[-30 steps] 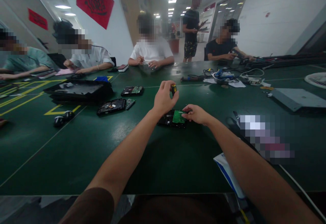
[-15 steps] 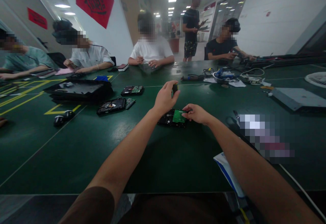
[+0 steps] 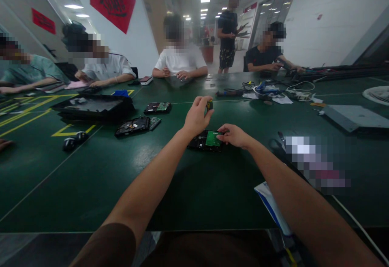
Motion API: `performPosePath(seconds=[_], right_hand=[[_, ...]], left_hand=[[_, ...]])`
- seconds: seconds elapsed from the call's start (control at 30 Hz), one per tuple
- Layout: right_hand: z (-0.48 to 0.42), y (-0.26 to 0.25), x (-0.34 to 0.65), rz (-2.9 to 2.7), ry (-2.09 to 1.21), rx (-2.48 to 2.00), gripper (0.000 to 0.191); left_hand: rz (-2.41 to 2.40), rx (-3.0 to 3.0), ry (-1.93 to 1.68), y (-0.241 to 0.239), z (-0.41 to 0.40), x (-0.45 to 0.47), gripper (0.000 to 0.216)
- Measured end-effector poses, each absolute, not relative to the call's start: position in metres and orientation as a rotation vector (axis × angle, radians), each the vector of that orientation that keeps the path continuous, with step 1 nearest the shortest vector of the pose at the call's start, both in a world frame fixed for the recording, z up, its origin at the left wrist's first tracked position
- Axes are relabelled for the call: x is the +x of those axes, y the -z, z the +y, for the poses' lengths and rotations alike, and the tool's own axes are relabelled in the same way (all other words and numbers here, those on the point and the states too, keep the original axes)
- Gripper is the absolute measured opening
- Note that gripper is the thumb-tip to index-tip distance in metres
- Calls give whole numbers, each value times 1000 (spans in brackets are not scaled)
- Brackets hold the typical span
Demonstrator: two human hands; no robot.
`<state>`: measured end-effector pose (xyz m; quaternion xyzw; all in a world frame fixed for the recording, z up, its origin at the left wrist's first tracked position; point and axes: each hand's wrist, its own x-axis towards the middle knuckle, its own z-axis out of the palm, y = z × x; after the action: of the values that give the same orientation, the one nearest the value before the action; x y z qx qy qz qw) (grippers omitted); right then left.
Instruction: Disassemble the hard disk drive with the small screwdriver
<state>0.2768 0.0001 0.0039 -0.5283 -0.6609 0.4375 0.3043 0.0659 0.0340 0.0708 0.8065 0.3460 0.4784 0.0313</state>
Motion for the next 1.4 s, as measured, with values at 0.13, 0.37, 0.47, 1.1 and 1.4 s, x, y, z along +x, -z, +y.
performPosePath(seconds=[0.13,0.37,0.47,1.1,1.4], right_hand=[[0,-4,277,-1740,-1172,-1402,28],[0,-5,277,-1723,-1190,-1379,25],[0,-4,277,-1728,-1192,-1388,26],[-1,-6,277,-1732,-1169,-1395,28],[2,-1,278,-1729,-1183,-1385,28]], left_hand=[[1073,2479,-1415,-73,35,64,48],[1012,2421,-1396,-70,38,64,52],[1029,2369,-1435,-67,38,65,49],[979,2479,-1367,-74,37,63,53],[930,2353,-1433,-73,34,66,35]])
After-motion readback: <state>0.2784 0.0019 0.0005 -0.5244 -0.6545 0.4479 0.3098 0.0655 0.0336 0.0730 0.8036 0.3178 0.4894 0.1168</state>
